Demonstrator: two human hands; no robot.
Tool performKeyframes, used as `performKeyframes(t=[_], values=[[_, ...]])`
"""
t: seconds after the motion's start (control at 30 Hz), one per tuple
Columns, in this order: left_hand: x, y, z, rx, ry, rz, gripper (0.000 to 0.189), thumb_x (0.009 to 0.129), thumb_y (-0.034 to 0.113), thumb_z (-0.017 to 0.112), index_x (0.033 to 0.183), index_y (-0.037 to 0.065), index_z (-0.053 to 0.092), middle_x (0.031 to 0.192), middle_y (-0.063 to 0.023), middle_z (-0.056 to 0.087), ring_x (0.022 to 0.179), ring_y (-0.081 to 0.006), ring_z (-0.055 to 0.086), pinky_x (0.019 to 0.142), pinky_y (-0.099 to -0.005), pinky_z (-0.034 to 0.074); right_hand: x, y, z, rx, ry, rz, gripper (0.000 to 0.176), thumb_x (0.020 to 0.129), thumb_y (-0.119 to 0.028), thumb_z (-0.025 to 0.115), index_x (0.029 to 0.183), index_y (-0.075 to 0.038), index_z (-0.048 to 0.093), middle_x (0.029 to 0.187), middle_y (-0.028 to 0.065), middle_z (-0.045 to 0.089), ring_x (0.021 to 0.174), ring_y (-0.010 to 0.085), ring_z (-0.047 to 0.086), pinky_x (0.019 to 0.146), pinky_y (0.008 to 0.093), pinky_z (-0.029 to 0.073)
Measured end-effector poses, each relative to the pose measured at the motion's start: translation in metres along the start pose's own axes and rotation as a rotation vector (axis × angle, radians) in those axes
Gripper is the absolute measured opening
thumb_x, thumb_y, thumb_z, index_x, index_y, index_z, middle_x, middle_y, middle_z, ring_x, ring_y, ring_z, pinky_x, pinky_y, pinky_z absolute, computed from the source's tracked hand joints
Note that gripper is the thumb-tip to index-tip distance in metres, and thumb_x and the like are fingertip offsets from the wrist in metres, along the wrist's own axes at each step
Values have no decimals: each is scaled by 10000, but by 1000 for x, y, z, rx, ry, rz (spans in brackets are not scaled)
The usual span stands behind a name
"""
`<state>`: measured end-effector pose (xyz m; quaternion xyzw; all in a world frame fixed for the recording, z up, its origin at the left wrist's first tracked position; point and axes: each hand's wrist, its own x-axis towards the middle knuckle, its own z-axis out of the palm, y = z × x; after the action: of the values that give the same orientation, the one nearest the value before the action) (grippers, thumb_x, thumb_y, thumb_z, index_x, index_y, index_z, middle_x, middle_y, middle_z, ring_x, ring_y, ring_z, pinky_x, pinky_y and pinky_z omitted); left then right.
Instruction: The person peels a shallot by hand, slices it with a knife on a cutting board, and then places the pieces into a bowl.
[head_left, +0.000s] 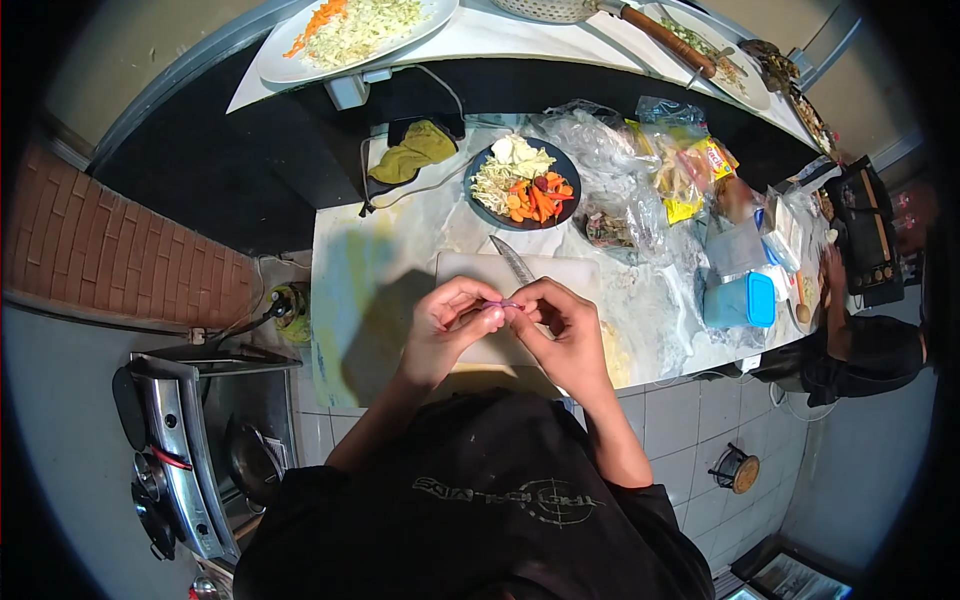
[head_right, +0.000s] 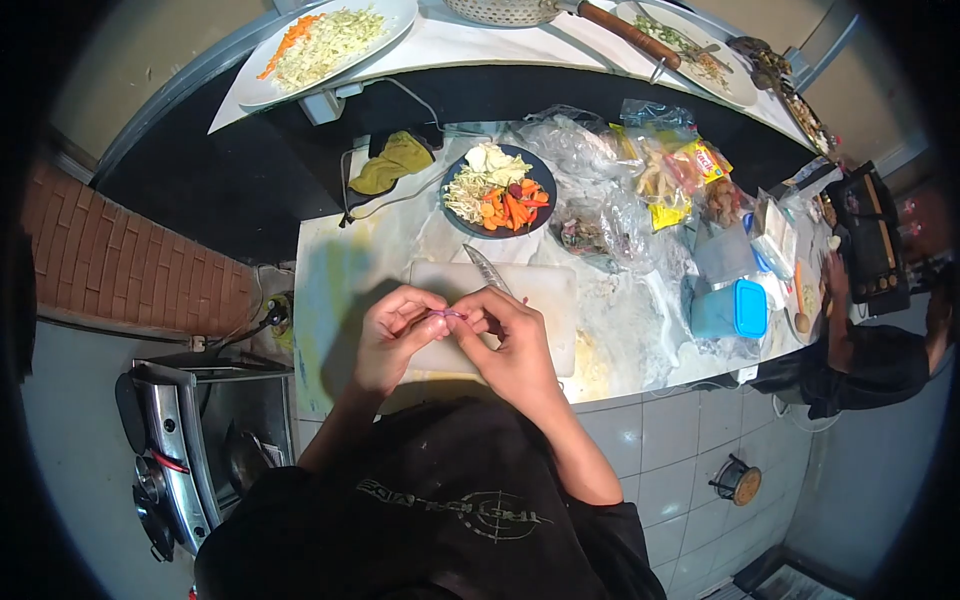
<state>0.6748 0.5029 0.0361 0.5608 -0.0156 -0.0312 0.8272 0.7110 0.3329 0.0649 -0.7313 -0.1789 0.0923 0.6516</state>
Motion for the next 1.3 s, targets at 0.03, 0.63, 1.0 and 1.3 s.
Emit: performKeyframes(t=[0.03,0.63,1.0,1.3], values=[[1,-1,-1,-3,7,-24,167,906,-2,615,1069,-5,577,992,-77,642,917,-120,610,814,-273,489,0,4,0,30,-7,10,98,853,22,670,943,48,640,864,69,651,782,98,640,704,230,518],[9,-8,-17,-261,46,-29,133,946,33,549,1079,39,548,967,-76,598,860,-137,537,792,-269,429,17,59,-126,-215,471,-41,15,918,-20,606,921,-33,614,790,4,617,656,63,542,599,214,452],[10,-19,-38,-237,200,-32,86,964,30,531,1047,48,540,1001,-87,616,925,-142,576,881,-276,458,61,119,-193,-829,575,-113,84,866,-51,652,923,11,661,855,165,661,739,277,648,664,354,500],[14,-46,-55,173,308,-32,137,933,32,594,1063,16,556,1008,-69,632,943,-136,614,885,-279,480,7,102,-96,-620,237,17,120,857,-54,624,959,7,628,907,182,612,741,302,610,671,388,485]])
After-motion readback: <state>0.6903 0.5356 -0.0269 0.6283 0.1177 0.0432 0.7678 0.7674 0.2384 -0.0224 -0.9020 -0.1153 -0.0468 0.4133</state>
